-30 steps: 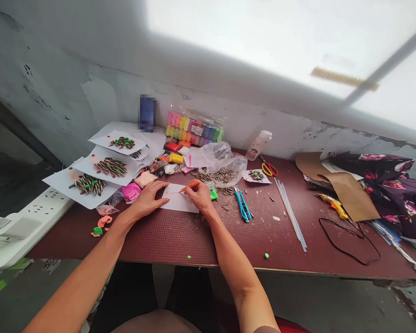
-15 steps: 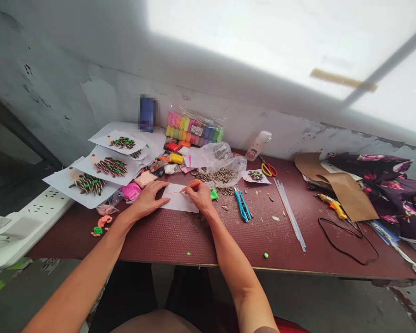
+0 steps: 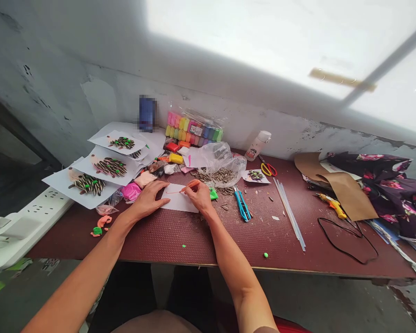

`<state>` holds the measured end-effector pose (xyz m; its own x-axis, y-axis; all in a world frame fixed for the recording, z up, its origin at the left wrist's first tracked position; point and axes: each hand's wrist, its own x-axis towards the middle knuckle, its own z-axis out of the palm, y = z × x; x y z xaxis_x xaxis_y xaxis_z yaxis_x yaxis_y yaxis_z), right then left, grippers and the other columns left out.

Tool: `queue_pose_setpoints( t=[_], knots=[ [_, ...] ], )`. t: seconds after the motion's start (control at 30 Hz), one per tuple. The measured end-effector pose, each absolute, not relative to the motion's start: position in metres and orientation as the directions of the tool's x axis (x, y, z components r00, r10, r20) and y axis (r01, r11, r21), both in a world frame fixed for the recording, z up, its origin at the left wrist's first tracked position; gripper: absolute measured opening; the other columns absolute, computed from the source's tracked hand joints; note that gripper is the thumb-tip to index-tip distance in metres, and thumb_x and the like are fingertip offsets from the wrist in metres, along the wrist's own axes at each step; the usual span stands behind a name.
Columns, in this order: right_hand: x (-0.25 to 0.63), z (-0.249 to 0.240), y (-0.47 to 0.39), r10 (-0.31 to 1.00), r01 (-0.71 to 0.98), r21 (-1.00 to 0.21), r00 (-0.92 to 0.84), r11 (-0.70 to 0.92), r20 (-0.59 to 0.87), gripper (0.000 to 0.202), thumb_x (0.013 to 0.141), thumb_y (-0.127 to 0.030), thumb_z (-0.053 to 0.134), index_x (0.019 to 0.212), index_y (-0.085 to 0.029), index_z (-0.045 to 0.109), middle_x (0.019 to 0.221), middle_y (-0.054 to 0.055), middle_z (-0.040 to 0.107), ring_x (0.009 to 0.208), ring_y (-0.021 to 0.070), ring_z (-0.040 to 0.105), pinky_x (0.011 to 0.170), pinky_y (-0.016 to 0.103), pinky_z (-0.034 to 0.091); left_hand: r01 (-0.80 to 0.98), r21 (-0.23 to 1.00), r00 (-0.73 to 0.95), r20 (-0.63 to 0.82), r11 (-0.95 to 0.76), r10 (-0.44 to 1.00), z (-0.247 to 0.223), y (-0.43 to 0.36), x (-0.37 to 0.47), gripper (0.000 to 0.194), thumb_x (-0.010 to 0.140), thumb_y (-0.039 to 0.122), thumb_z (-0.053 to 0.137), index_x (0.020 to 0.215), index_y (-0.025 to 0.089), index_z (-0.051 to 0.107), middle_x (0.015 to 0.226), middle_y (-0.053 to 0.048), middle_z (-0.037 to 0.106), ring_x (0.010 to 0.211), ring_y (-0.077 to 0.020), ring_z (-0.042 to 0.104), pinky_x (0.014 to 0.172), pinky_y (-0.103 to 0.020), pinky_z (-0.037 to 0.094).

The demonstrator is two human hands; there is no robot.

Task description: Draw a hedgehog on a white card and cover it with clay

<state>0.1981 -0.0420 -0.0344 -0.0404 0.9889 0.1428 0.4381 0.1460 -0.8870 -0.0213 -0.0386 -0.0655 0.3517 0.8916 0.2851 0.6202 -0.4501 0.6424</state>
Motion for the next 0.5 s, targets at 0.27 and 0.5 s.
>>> queue_pose_setpoints(
  t=[0.27, 0.5],
  knots=[
    [0.1968, -0.03, -0.0446, 0.988, 0.452, -0.879, -0.038, 0.152, 0.152, 0.023, 0.078, -0.022, 0.058, 0.075, -0.019, 0.081, 0.079, 0.003, 0.07, 0.066, 0.0117, 0.056, 0.06, 0.023, 0.041, 0.616, 0.644, 0.372, 0.271, -0.454, 0.888, -0.0639, -0.0395, -0.0216, 0.045, 0.08, 0.033, 0.067, 0.124, 0.022, 0.067, 0.123, -0.009, 0.066, 0.119, -0.0318, 0.057, 0.108, -0.05, 0.045],
    [0.1957, -0.0282, -0.0452, 0.99, 0.467, -0.874, -0.026, 0.132, 0.136, 0.023, 0.077, -0.02, 0.057, 0.074, -0.019, 0.08, 0.078, 0.002, 0.07, 0.065, 0.0115, 0.055, 0.058, 0.022, 0.04, 0.622, 0.645, 0.362, 0.267, -0.444, 0.893, -0.0668, -0.0378, -0.0213, 0.038, 0.078, 0.031, 0.066, 0.114, 0.021, 0.071, 0.123, -0.01, 0.065, 0.119, -0.0321, 0.057, 0.108, -0.05, 0.046]
  ],
)
